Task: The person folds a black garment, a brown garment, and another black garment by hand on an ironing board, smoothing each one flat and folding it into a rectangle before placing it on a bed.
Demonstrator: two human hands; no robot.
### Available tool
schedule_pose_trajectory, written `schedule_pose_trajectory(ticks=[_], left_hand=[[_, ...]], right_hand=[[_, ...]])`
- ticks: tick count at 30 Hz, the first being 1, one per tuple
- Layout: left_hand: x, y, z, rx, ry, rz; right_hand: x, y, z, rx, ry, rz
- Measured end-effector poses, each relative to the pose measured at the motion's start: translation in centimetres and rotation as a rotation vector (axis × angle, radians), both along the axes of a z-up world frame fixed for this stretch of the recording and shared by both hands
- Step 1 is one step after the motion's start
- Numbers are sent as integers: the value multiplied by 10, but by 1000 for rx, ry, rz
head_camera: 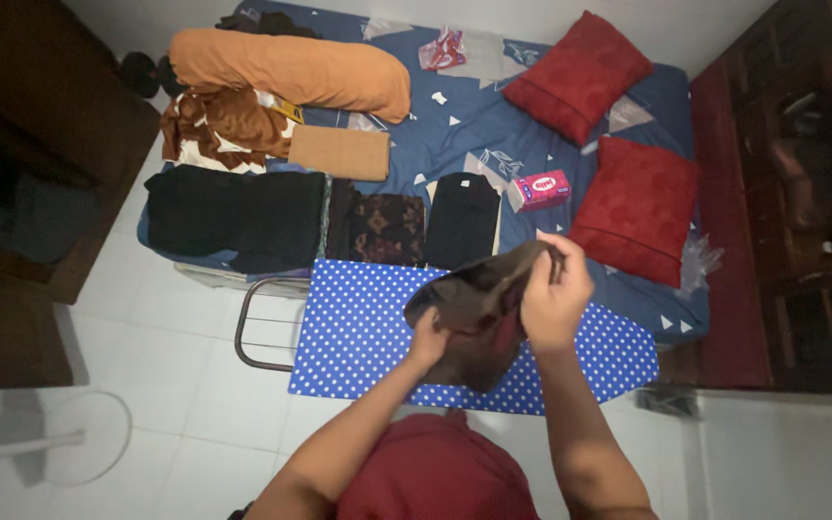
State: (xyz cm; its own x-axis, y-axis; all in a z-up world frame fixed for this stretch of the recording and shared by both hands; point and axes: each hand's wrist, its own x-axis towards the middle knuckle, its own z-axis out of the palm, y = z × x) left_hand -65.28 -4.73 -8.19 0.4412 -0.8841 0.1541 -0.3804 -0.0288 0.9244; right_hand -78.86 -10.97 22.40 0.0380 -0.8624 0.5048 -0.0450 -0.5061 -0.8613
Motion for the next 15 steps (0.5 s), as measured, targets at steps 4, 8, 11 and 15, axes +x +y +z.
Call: schedule_pose_trajectory(ticks=[4,8,11,15], left_hand=[[19,-13,-32,163,424,78],[62,-10,7,-15,517,-30],[89,0,77,53,260,-170],[104,14,157,140,563,-450]], right_hand=[[-9,-18,-32,-71,296,-114],[-29,-19,-63,-19,609,-13],[-39,-14,-84,5,694,107],[-46,-19,-95,-91,621,177]])
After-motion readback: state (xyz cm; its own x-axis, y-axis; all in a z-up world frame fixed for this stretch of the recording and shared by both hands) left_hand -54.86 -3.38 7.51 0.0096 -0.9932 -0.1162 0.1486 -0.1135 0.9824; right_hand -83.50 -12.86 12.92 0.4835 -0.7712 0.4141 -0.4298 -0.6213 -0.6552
